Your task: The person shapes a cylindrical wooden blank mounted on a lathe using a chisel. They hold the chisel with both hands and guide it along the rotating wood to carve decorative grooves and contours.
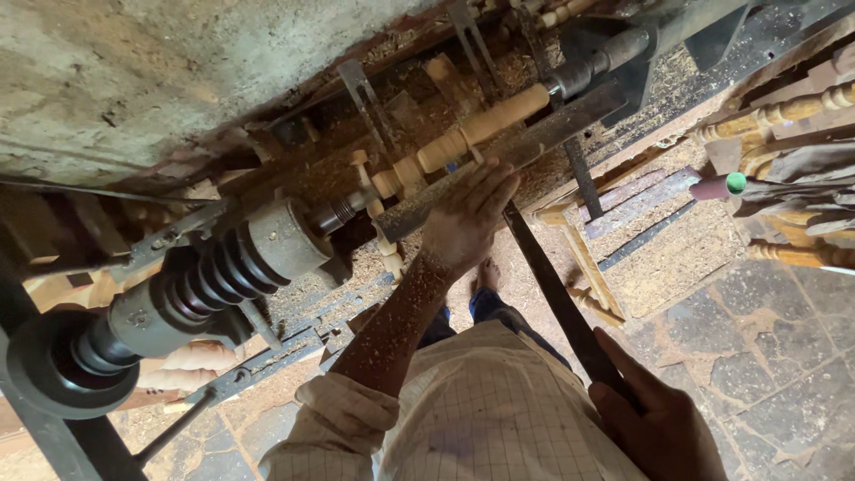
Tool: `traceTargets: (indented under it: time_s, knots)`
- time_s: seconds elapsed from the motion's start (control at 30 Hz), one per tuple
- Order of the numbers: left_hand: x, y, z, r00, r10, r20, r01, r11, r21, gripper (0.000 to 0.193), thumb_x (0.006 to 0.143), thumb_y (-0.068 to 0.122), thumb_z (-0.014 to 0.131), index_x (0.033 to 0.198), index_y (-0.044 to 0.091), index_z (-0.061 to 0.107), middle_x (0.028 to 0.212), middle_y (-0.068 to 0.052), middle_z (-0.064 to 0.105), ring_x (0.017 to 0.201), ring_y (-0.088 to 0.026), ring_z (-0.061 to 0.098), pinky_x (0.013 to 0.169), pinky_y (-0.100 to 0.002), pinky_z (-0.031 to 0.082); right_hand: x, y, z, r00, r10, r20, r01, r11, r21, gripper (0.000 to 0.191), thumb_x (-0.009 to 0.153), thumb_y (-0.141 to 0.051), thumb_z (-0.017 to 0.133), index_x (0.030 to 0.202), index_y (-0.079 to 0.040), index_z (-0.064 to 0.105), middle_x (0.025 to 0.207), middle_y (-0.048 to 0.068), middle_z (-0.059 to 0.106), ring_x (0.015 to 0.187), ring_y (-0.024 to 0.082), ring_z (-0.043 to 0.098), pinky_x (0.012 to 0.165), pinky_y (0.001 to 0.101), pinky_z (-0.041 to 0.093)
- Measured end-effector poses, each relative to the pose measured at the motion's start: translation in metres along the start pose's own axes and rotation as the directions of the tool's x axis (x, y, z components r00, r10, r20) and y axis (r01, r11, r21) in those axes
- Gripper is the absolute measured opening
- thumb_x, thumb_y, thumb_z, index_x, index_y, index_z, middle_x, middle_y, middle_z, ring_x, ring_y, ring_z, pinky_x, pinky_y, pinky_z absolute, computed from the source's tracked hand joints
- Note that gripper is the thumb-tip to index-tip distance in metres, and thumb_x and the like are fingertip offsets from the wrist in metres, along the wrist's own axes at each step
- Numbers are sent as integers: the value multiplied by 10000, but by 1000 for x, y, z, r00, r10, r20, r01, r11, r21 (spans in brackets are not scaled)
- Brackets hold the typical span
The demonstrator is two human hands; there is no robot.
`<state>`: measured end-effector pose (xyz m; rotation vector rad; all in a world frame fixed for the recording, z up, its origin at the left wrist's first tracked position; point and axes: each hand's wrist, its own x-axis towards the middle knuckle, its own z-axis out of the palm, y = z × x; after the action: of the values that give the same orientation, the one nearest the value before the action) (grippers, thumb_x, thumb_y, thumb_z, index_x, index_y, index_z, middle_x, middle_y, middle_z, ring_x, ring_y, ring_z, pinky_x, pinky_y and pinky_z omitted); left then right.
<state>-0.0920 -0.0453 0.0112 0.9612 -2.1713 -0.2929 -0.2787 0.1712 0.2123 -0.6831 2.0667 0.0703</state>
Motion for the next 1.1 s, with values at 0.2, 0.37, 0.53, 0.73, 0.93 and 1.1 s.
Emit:
traceTargets:
  time_s: [0.2,0.37,0.53,0.73,0.93,1.1]
  knots:
    - [1,2,-5,1000,-3,26,2,999,40,390,1003,-29,629,1356,129,673,1436,-60,662,1418,-222,593,1145,-380,550,0,1,5,998,-69,-6,70,996,63,693,889,-327,740,1547,-303,522,899,139,789,771,181,772,798,353,590]
    - [7,9,-15,997,-38,66,40,999,-23,353,959,46,678,1310,73,699,1399,-89,677,1371,-237,607,1149,-386,520,8,-3,-14,999,19,-35,-22,994,-105,633,933,-387,786,1515,-392,538,884,133,787,707,191,747,782,363,575]
    - [13,13,-14,997,-77,-15,76,997,-29,246,1022,82,695,1265,99,730,1331,-76,724,1331,-216,646,1158,-355,520,14,-1,-35,1000,-20,2,20,990,-142,703,922,-293,746,1596,-358,556,769,102,729,643,167,597,643,360,555]
    - [13,13,-5,993,-112,-42,112,994,-16,209,999,110,689,1192,110,772,1242,-82,766,1214,-223,702,1066,-361,571,25,-1,-55,992,-117,43,124,967,-225,725,938,-264,766,1627,-312,542,729,79,685,609,123,552,601,332,558]
    - [15,12,-2,992,-92,-91,96,995,38,162,1021,119,708,1172,123,767,1240,-57,769,1250,-200,698,1112,-362,553,37,0,-73,993,-96,75,111,965,-238,688,947,-327,744,1598,-343,524,909,103,767,761,182,674,766,351,596]
    - [11,11,-11,998,-49,-47,51,998,46,207,1014,103,711,1213,123,763,1267,-71,751,1304,-205,665,1156,-366,537,39,14,-39,986,-168,1,165,972,-164,713,878,-351,763,1559,-371,552,1118,122,823,921,193,752,914,355,594]
